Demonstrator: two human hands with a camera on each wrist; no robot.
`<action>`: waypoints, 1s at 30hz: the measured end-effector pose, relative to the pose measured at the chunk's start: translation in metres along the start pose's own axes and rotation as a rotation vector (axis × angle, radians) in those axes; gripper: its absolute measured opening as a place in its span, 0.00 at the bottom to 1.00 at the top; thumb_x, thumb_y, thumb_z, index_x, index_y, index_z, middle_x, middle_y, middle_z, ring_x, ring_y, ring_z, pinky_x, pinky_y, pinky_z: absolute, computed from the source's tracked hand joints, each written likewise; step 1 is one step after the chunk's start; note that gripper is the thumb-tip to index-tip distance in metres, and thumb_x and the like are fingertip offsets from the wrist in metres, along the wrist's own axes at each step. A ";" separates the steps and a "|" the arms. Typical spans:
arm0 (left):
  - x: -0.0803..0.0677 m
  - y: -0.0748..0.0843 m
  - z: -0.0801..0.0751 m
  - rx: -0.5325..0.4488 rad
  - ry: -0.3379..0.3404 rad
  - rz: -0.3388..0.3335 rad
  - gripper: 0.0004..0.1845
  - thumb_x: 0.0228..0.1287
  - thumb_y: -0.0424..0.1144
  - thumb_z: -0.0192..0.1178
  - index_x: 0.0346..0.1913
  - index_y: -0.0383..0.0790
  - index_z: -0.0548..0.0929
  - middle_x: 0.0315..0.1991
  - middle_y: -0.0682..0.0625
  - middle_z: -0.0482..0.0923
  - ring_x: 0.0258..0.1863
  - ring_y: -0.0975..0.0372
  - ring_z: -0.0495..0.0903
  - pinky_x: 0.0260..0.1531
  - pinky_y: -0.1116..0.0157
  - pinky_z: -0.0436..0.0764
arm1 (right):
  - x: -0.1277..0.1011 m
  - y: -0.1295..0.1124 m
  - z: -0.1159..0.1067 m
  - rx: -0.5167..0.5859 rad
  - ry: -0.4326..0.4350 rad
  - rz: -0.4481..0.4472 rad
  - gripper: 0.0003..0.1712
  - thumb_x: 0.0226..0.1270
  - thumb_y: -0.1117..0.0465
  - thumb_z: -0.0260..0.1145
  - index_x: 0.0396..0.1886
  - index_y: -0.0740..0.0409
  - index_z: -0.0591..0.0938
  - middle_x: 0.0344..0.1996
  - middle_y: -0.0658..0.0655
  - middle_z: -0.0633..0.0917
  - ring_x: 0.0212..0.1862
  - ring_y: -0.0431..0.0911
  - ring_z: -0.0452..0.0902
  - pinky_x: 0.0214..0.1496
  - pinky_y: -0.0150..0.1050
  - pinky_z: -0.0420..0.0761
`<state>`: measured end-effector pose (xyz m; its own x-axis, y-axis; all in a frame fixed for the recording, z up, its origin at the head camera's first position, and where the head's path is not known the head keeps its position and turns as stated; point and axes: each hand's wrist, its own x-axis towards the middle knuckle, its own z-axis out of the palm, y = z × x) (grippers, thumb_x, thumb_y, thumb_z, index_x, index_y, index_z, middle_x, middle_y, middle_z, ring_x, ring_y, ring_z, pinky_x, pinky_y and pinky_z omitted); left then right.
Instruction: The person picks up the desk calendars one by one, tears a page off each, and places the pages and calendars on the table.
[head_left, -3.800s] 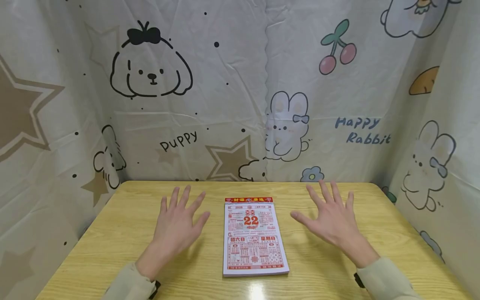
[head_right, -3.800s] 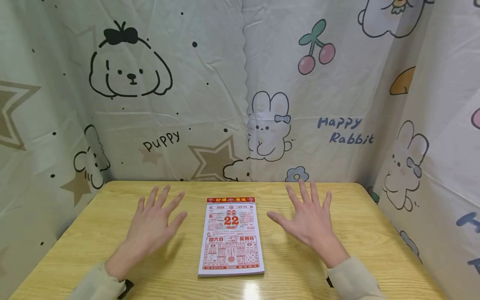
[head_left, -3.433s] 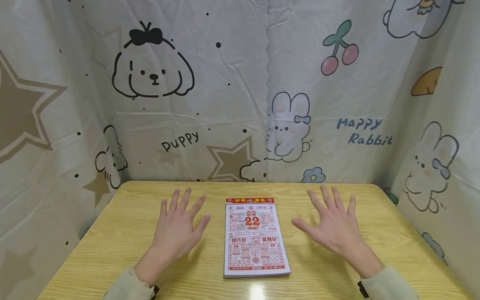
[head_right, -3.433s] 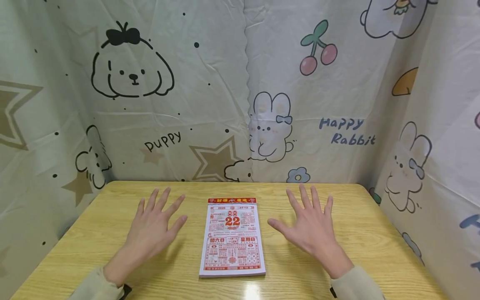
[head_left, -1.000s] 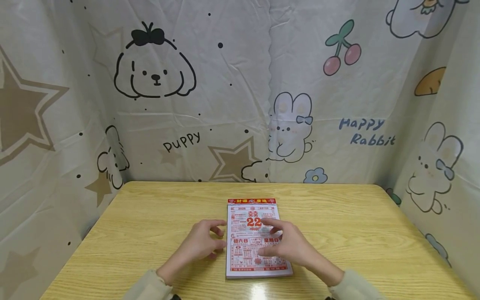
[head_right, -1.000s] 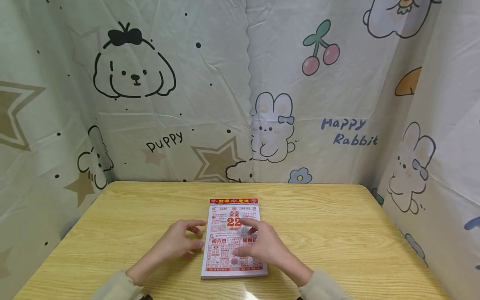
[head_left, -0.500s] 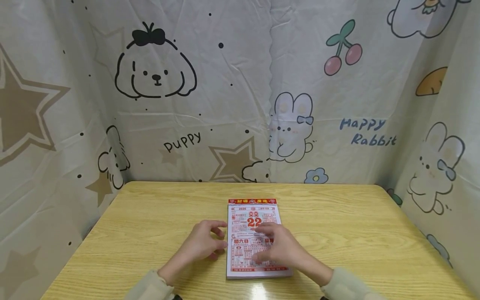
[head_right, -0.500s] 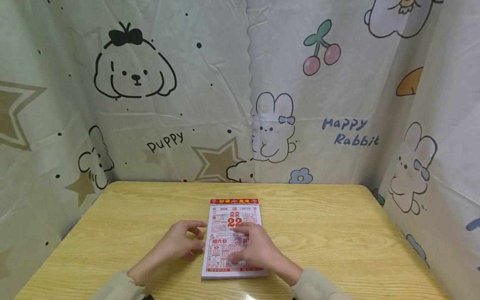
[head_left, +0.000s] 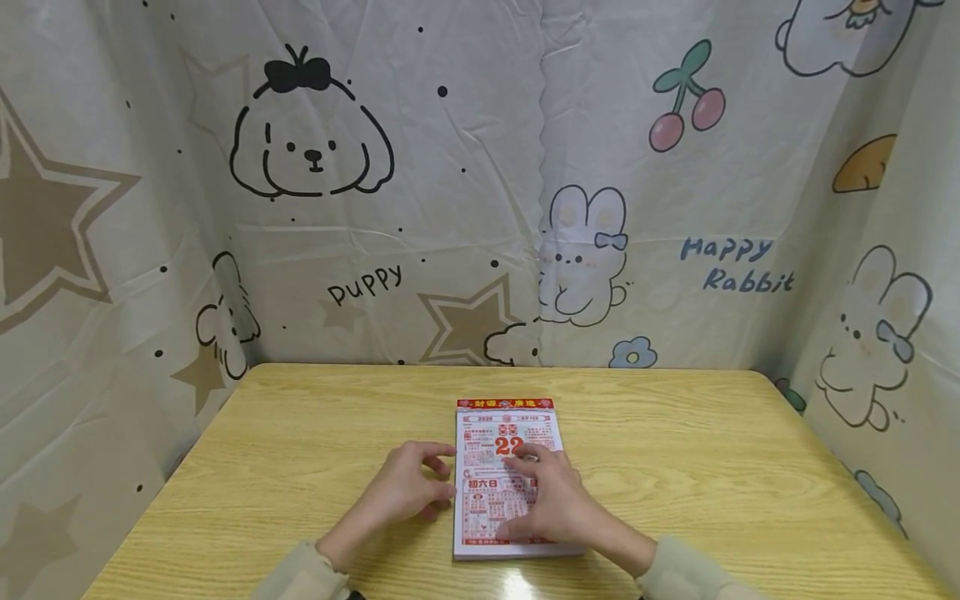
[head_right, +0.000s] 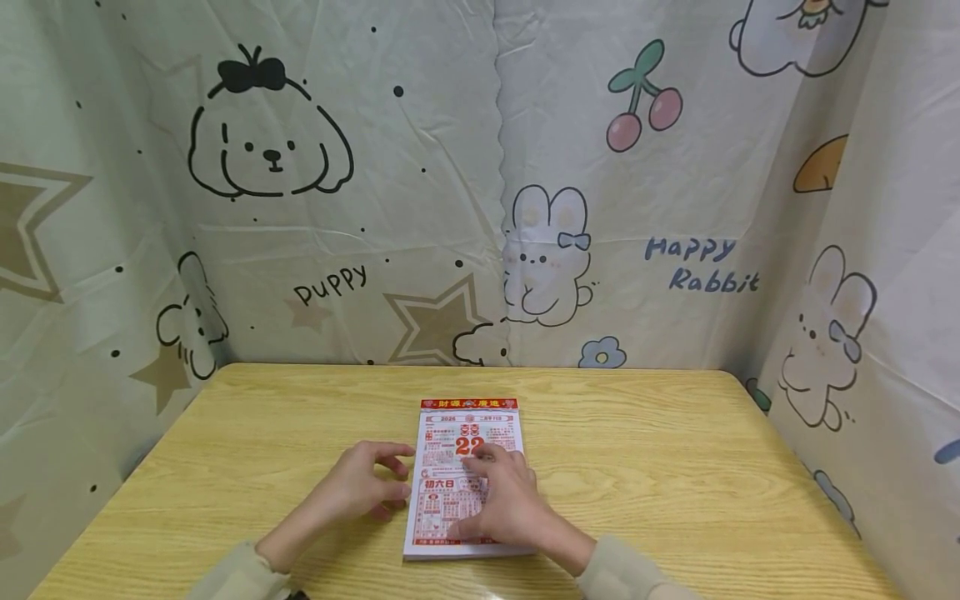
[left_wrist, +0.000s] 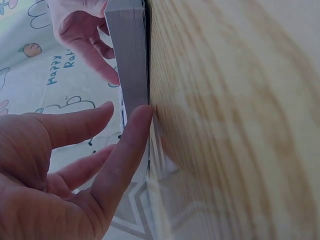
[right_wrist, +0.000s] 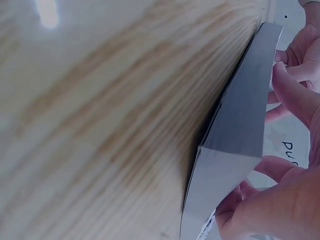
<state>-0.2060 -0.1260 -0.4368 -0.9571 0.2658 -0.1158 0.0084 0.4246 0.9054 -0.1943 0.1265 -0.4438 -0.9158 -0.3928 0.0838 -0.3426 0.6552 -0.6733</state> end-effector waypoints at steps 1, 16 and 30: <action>0.000 0.000 0.000 0.000 -0.001 -0.001 0.31 0.60 0.22 0.73 0.67 0.28 0.79 0.41 0.42 0.80 0.26 0.57 0.86 0.22 0.58 0.90 | 0.000 0.000 0.000 0.000 0.004 0.006 0.57 0.33 0.47 0.93 0.67 0.63 0.82 0.70 0.64 0.74 0.70 0.65 0.64 0.70 0.73 0.65; 0.000 0.002 0.001 -0.022 -0.015 -0.023 0.31 0.60 0.21 0.72 0.67 0.28 0.79 0.40 0.42 0.79 0.25 0.57 0.86 0.23 0.58 0.90 | -0.003 -0.004 -0.001 -0.028 -0.019 0.030 0.58 0.34 0.44 0.92 0.68 0.62 0.82 0.68 0.63 0.73 0.68 0.63 0.64 0.66 0.69 0.68; -0.001 0.003 0.001 -0.048 -0.024 -0.036 0.31 0.61 0.20 0.71 0.68 0.28 0.78 0.41 0.41 0.79 0.27 0.56 0.87 0.24 0.58 0.91 | -0.003 -0.003 0.001 -0.050 -0.016 0.002 0.55 0.37 0.47 0.91 0.69 0.63 0.82 0.65 0.59 0.74 0.64 0.59 0.66 0.63 0.63 0.70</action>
<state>-0.2048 -0.1245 -0.4346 -0.9493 0.2718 -0.1580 -0.0406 0.3924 0.9189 -0.1905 0.1255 -0.4431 -0.9132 -0.4014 0.0706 -0.3513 0.6872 -0.6359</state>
